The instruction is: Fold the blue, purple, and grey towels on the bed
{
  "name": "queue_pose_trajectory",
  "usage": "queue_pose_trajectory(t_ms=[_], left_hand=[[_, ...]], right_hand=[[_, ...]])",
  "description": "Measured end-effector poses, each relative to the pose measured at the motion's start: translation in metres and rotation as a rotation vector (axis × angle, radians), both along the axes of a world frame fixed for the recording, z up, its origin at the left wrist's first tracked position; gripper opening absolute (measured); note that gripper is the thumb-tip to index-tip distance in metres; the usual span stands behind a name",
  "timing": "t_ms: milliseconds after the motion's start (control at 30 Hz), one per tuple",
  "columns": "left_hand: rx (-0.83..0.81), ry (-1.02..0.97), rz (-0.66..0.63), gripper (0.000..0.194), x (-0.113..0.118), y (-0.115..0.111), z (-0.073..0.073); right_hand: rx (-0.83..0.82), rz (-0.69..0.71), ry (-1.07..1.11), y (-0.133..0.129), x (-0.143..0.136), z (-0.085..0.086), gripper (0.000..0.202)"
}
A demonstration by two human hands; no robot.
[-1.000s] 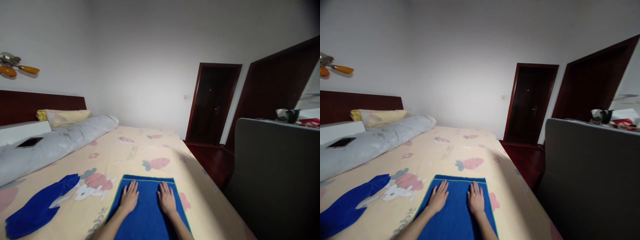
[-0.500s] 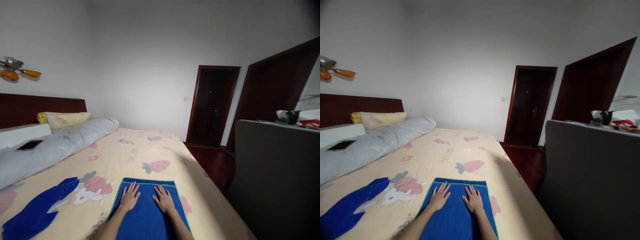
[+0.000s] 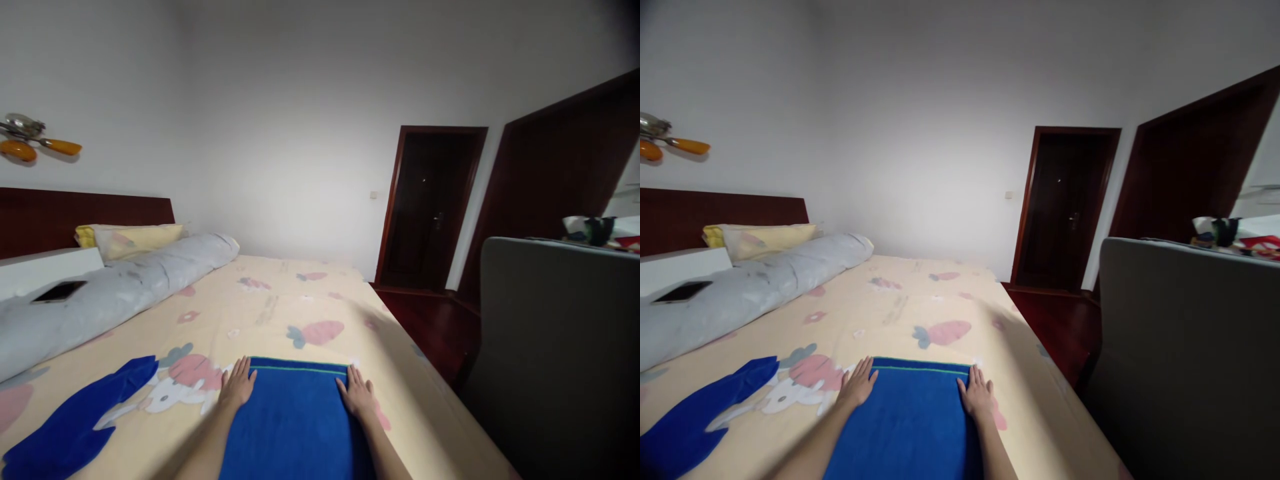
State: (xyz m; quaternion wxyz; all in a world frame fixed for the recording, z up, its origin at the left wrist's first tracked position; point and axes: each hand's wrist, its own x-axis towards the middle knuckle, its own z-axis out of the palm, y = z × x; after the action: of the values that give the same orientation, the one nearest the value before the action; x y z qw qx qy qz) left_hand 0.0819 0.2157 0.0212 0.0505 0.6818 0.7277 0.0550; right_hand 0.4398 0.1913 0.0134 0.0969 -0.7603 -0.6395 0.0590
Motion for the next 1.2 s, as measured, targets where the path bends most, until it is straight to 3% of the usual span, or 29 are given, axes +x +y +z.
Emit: queue_pose_trajectory(t_ms=[100, 167, 300, 400, 500, 667, 767, 867, 1000, 1100, 1200], left_hand=[[0.053, 0.006, -0.048, 0.058, 0.011, -0.007, 0.004], [0.101, 0.0, -0.15, 0.059, 0.033, -0.014, 0.004], [0.119, -0.049, -0.432, 0.063, 0.091, -0.024, -0.004], [0.1, -0.071, -0.446, 0.063, 0.109, -0.02, -0.009], [0.08, -0.066, -0.329, 0.058, 0.091, -0.01, -0.01], [0.044, -0.022, -0.109, 0.061, 0.026, 0.001, -0.008], [0.039, 0.004, -0.036, 0.061, -0.005, 0.0, -0.007], [0.073, 0.034, 0.01, 0.058, -0.014, -0.005, -0.005], [0.211, 0.04, 0.012, 0.057, 0.016, -0.029, -0.005], [0.228, -0.07, -0.193, 0.062, 0.061, -0.058, -0.01], [0.108, -0.255, -0.367, 0.065, 0.103, -0.086, -0.021]], right_hand=[[0.052, 0.024, -0.002, -0.004, -0.018, 0.006, 0.066], [0.092, 0.155, 0.009, -0.008, -0.046, 0.008, 0.06], [0.091, 0.548, 0.055, -0.013, -0.106, 0.007, 0.058], [0.08, 0.59, 0.072, -0.009, -0.119, 0.004, 0.055], [0.061, 0.418, 0.06, 0.0, -0.094, 0.002, 0.058], [0.021, 0.128, 0.021, 0.004, -0.02, -0.004, 0.067], [0.006, 0.034, -0.002, -0.002, 0.012, -0.007, 0.07], [0.033, -0.021, -0.042, -0.009, 0.023, -0.004, 0.073], [0.171, -0.008, -0.091, -0.025, -0.004, 0.001, 0.067], [0.282, 0.143, -0.029, -0.047, -0.056, -0.008, 0.054], [0.321, 0.284, 0.096, -0.073, -0.11, -0.032, 0.053]])
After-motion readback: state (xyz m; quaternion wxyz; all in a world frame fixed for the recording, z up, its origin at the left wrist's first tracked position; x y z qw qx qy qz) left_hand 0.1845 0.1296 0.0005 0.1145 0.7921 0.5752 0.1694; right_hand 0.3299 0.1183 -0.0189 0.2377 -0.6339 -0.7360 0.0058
